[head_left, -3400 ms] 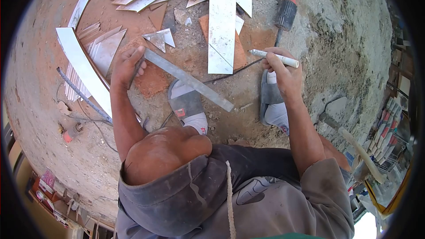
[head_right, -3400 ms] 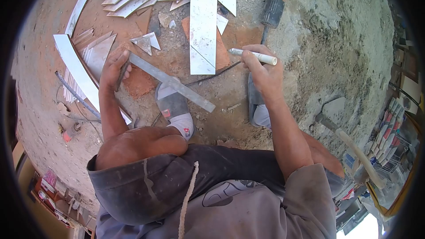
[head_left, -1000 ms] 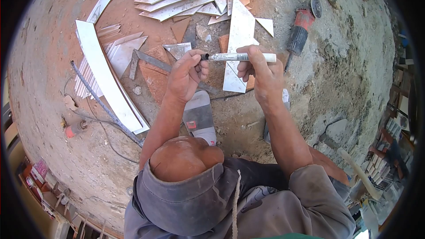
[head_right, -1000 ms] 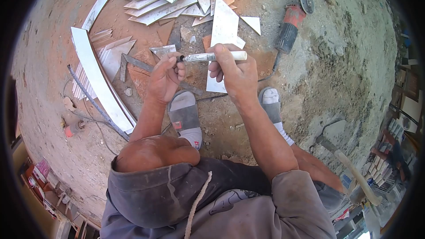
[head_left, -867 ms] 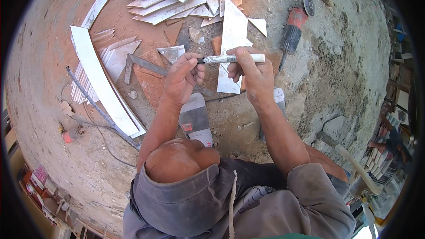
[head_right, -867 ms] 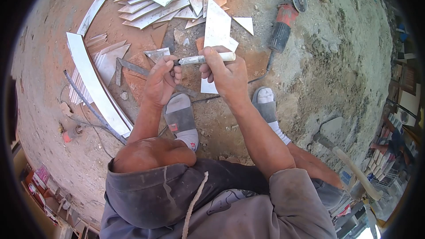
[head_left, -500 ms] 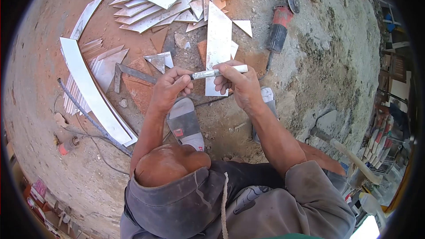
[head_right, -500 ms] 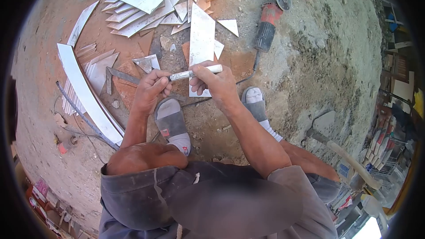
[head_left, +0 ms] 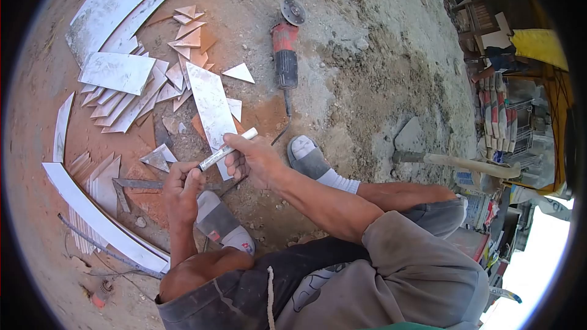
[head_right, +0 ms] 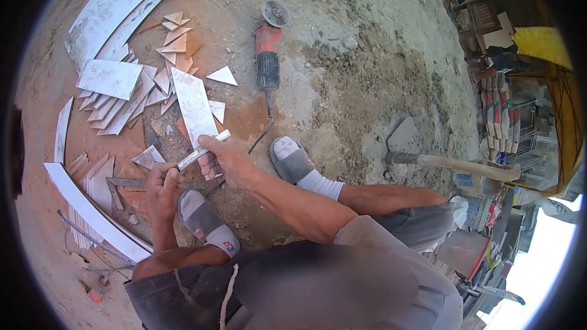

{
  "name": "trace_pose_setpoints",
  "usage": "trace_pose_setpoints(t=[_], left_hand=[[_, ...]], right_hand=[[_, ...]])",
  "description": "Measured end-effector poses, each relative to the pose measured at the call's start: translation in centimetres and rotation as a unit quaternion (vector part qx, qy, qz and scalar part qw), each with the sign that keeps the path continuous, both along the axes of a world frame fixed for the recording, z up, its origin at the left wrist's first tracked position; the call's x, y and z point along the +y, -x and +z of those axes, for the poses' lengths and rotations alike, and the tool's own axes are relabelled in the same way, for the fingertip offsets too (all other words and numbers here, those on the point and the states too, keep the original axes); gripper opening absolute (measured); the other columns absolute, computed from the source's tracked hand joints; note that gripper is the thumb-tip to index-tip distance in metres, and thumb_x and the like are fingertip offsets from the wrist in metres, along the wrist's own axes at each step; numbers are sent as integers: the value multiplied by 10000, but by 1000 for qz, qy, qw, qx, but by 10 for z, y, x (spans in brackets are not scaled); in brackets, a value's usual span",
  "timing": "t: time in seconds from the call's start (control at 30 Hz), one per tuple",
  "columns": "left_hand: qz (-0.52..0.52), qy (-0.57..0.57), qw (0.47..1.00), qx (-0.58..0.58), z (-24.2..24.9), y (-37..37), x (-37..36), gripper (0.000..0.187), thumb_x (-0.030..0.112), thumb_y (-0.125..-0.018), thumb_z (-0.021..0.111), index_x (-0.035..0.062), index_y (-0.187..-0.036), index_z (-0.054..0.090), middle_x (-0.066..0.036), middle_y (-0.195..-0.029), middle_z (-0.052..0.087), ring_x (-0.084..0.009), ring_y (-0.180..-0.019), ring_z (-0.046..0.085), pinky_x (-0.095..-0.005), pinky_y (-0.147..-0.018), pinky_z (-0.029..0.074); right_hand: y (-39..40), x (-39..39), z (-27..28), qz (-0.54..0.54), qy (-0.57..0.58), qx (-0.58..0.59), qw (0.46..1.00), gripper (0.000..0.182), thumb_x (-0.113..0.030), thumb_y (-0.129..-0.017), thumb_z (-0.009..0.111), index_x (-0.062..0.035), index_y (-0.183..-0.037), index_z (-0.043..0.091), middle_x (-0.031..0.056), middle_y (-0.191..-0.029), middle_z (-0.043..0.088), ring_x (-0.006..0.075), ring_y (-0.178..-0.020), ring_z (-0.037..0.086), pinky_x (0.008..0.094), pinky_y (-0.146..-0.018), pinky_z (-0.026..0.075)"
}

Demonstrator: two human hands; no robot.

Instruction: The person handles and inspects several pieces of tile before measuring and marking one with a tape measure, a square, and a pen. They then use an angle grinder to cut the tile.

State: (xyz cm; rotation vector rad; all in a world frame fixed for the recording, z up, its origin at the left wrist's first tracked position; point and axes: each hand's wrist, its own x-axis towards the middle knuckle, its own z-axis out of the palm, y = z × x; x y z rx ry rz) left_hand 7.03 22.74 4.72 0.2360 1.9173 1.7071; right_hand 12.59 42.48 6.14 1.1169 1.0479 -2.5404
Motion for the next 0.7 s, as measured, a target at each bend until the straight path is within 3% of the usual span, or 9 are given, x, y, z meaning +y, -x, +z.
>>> trace_pose_setpoints(t=[0.07, 0.17, 0.23, 0.3, 0.37, 0.4, 0.63, 0.7], left_hand=[[39, -53, 991, -115, -17, -2, 3, 168, 176, -961, 608, 24, -1032, 620, 6, -757, 566, -64, -672, 506, -223, -603, 408], [87, -95, 980, -151, -22, 4, -8, 192, 216, -965, 611, 34, -1024, 615, 13, -740, 560, -62, -637, 484, -220, -590, 403], [49, -74, 983, -160, -24, 12, -14, 193, 220, -973, 592, 34, -1023, 612, 19, -724, 546, -55, -624, 460, -217, -585, 393], [-4, -28, 989, -146, -25, 13, -13, 205, 227, -970, 589, 26, -997, 615, 11, -737, 561, -57, -628, 474, -227, -571, 392], [-34, -38, 991, -126, -25, 5, -2, 240, 257, -963, 594, 17, -964, 611, -13, -743, 607, -82, -656, 556, -245, -600, 454], [-8, -43, 989, -142, -25, 3, 2, 241, 262, -960, 596, 22, -945, 609, -22, -742, 622, -93, -658, 578, -249, -611, 475], [18, -39, 990, -136, -27, -10, -16, 256, 294, -959, 601, 39, -935, 591, -14, -727, 600, -78, -645, 541, -235, -590, 443], [21, -15, 995, -98, -23, -12, -18, 254, 294, -952, 602, 43, -920, 577, -12, -711, 587, -75, -618, 525, -240, -567, 433]], right_hand=[[5, 8, 2, 30, -21, 25, 999, 277, -276, -924, 655, 0, -901, 645, 63, -653, 639, 141, -522, 610, 256, -461, 476], [1, 27, 12, 127, -74, 46, 988, 279, -268, -911, 668, 9, -942, 665, 50, -678, 651, 129, -593, 630, 238, -513, 495], [3, 44, 16, 249, -188, 74, 947, 256, -252, -891, 682, -11, -975, 694, 30, -717, 670, 112, -672, 650, 257, -543, 499], [6, 41, 22, 403, -410, 103, 812, 266, -291, -851, 692, -58, -980, 703, 113, -728, 673, 242, -653, 661, 383, -602, 515], [2, 19, 17, 449, -570, 150, 671, 244, -301, -885, 648, -77, -972, 690, 160, -754, 660, 355, -692, 652, 462, -651, 491], [1, 5, 17, 423, -621, 160, 640, 239, -296, -924, 604, -68, -906, 670, 185, -753, 648, 403, -719, 629, 481, -630, 477], [-19, -30, 0, 414, -536, 136, 723, 233, -249, -977, 544, -36, -903, 603, 214, -679, 575, 414, -635, 586, 460, -580, 442], [-26, -35, -10, 409, -496, 111, 758, 265, -266, -991, 532, -30, -891, 599, 147, -608, 555, 305, -541, 558, 405, -532, 419]])
